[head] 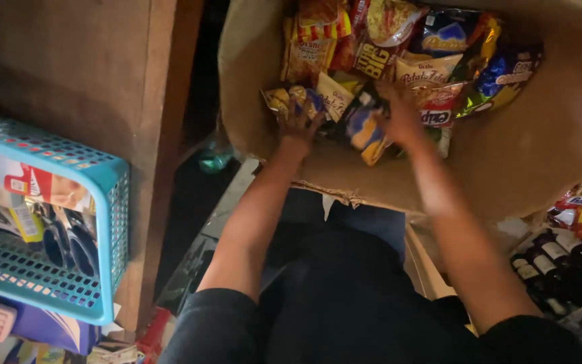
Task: Picking various snack bags and instant noodles from shelves and placing them into a cardboard box.
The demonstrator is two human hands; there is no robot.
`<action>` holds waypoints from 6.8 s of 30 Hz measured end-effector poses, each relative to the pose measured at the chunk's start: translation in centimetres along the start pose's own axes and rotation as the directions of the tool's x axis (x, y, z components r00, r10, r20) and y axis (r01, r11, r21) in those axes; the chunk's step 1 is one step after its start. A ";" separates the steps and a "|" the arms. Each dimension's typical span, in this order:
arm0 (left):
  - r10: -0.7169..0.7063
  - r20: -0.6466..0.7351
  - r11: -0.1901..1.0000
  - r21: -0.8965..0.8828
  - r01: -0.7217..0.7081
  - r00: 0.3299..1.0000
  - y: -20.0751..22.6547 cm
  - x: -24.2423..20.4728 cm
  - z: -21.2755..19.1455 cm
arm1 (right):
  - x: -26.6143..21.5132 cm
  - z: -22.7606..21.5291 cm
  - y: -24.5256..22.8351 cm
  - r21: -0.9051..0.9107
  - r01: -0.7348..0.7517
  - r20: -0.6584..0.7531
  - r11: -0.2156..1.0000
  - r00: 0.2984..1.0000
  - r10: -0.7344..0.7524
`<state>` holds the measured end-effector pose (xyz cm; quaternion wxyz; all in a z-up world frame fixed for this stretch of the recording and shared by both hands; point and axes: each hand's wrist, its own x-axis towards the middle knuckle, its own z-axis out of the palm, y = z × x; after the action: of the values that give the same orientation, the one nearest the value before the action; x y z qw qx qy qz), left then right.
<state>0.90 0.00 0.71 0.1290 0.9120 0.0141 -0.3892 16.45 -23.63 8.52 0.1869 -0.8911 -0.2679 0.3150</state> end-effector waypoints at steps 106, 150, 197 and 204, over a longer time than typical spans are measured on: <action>-0.053 -0.713 0.096 -0.701 -0.707 0.699 11.8 -2.7 -36.3 | -0.4 -26.6 -6.4 0.203 0.422 -0.731 0.884 0.666 -0.150; -0.001 -0.922 1.000 0.004 0.013 0.386 -4.8 9.5 -82.8 | 36.7 -69.9 -40.7 -0.525 -0.187 -0.759 0.830 0.544 -0.358; 0.432 -0.882 -0.262 -0.320 -0.911 0.186 10.5 -12.5 -57.9 | -9.3 -48.3 -18.7 0.094 0.360 -0.848 0.928 0.518 -0.115; 0.344 -0.557 0.103 -0.778 -0.619 0.756 16.2 -8.6 -48.0 | -12.0 -42.3 -10.1 0.499 0.415 -0.643 0.761 0.766 0.003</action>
<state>30.88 -3.15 42.30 0.7532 0.6438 -0.0467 -0.1270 32.93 -29.74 50.12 0.5777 -0.7946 -0.1777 0.0567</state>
